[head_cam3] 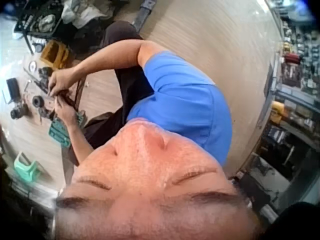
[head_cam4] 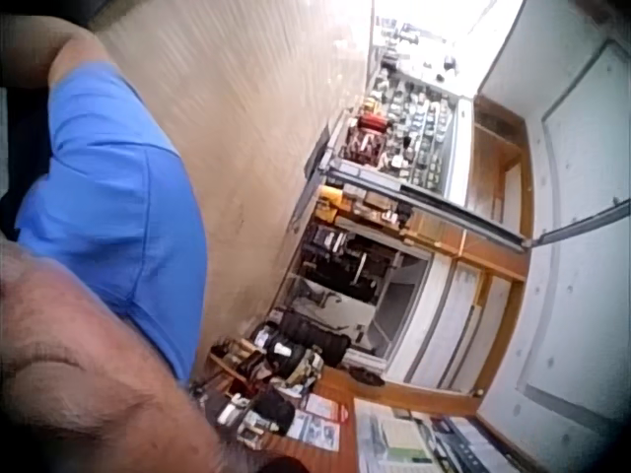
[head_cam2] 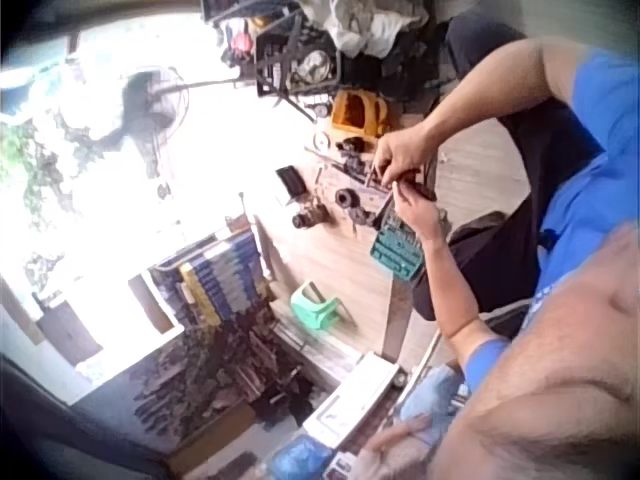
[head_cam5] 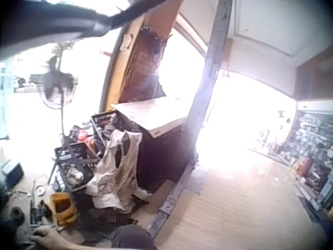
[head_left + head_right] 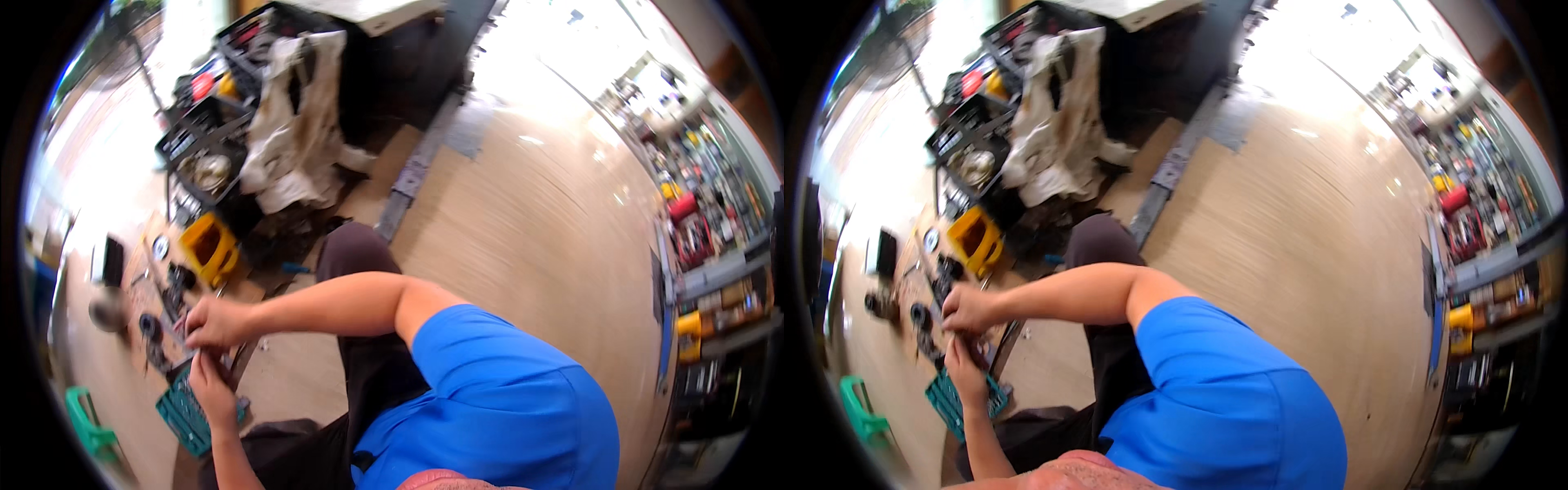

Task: The person manipulates internal wiring and components of a disassembled alternator assembly by hand, using a small tool to guide the wires and reassembling the parts.

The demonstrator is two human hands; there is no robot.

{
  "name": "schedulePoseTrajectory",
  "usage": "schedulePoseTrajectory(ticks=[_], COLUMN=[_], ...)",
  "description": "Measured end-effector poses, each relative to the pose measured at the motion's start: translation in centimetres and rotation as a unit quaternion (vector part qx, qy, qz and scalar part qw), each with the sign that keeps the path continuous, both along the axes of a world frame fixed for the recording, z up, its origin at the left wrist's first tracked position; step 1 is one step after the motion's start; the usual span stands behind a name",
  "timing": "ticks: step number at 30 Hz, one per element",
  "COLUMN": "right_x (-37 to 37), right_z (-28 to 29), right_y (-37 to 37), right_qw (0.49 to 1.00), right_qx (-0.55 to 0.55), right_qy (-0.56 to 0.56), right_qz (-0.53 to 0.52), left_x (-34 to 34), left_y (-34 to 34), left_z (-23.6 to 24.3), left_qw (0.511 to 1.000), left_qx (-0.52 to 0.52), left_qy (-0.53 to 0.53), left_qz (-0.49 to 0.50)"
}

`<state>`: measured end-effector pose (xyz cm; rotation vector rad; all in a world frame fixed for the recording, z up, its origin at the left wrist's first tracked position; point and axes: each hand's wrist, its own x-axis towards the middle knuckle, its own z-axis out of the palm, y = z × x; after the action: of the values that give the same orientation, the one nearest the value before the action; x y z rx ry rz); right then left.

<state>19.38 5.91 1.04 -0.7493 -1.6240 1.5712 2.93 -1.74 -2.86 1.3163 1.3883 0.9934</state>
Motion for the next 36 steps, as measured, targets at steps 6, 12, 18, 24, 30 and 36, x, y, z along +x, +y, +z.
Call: schedulePoseTrajectory(ticks=[6,12,18,24,30,36], right_x=[3.9,0.8,1.3,1.3,1.5,1.1], right_z=[0.2,-0.2,-0.1,0.1,0.2,0.2], right_y=[1.9,1.2,1.2,1.2,1.6,1.2], right_qw=[0.994,0.979,0.986,0.985,0.988,0.990], right_qx=[-0.052,-0.166,-0.154,-0.165,-0.144,-0.129], right_qy=[-0.047,0.003,-0.017,-0.016,-0.049,-0.054], right_qz=[0.089,0.115,0.059,0.045,0.040,0.021], left_x=[1.1,-1.5,0.3,0.7,0.8,1.0], left_y=[1.8,0.3,0.4,0.6,0.2,0.0], left_z=[3.2,2.2,2.0,2.1,2.4,1.6], left_qw=[0.914,0.924,0.974,0.991,0.982,0.982], left_qx=[-0.207,-0.202,-0.116,-0.065,-0.113,-0.131], left_qy=[-0.309,-0.279,-0.140,-0.031,-0.068,-0.075], left_qz=[-0.164,-0.169,-0.137,-0.117,-0.134,-0.117])
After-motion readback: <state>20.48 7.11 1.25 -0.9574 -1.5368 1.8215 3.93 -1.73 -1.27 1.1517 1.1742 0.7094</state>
